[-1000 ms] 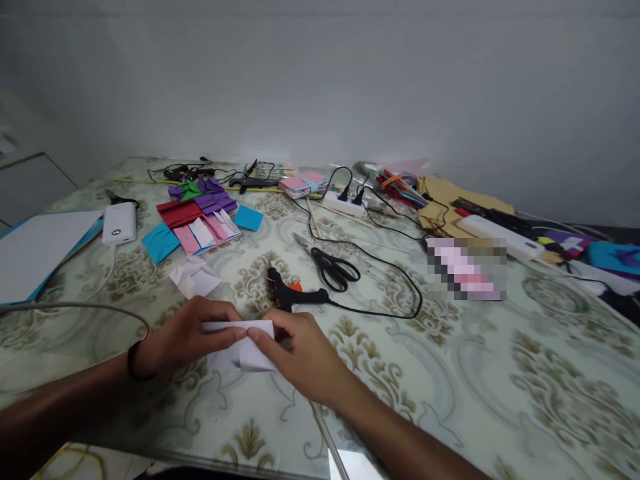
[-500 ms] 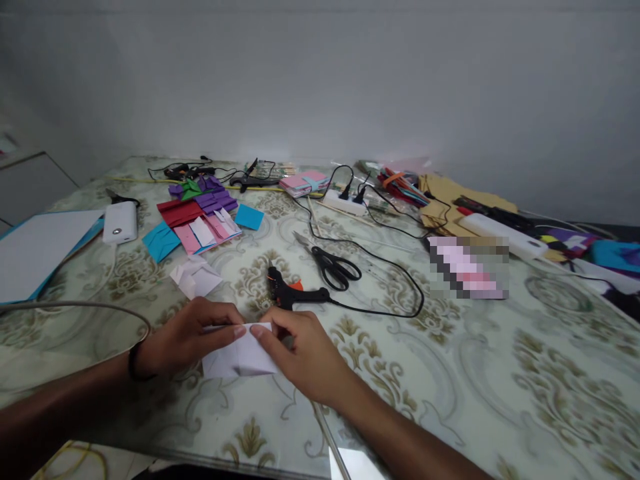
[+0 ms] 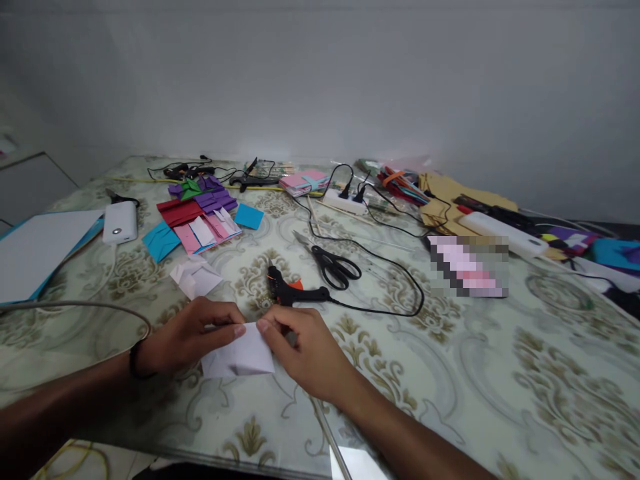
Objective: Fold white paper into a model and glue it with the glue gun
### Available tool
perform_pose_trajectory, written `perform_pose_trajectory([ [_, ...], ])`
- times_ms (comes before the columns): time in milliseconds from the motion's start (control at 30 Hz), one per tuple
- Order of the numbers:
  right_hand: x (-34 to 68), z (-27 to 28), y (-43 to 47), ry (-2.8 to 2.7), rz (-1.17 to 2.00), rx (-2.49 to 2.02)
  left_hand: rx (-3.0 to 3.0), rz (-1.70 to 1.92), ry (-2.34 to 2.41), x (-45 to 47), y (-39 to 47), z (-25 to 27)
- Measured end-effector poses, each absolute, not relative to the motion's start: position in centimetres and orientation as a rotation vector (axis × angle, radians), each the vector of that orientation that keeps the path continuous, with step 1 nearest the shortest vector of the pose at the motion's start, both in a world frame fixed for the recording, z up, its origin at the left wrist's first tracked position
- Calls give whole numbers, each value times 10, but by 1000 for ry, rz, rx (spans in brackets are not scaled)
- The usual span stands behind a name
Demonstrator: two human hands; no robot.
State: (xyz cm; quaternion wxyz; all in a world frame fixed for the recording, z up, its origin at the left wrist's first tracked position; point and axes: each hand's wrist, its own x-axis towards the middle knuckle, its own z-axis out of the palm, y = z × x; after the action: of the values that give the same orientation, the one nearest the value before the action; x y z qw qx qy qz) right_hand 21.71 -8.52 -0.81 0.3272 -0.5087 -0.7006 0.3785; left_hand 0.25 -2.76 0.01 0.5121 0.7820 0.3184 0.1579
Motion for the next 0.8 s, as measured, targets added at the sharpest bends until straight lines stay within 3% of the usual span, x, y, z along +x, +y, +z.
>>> perform_pose_trajectory([
  [800, 214, -14, -84, -1849, 1144, -1360, 1916, 397, 740, 2, -29, -2],
])
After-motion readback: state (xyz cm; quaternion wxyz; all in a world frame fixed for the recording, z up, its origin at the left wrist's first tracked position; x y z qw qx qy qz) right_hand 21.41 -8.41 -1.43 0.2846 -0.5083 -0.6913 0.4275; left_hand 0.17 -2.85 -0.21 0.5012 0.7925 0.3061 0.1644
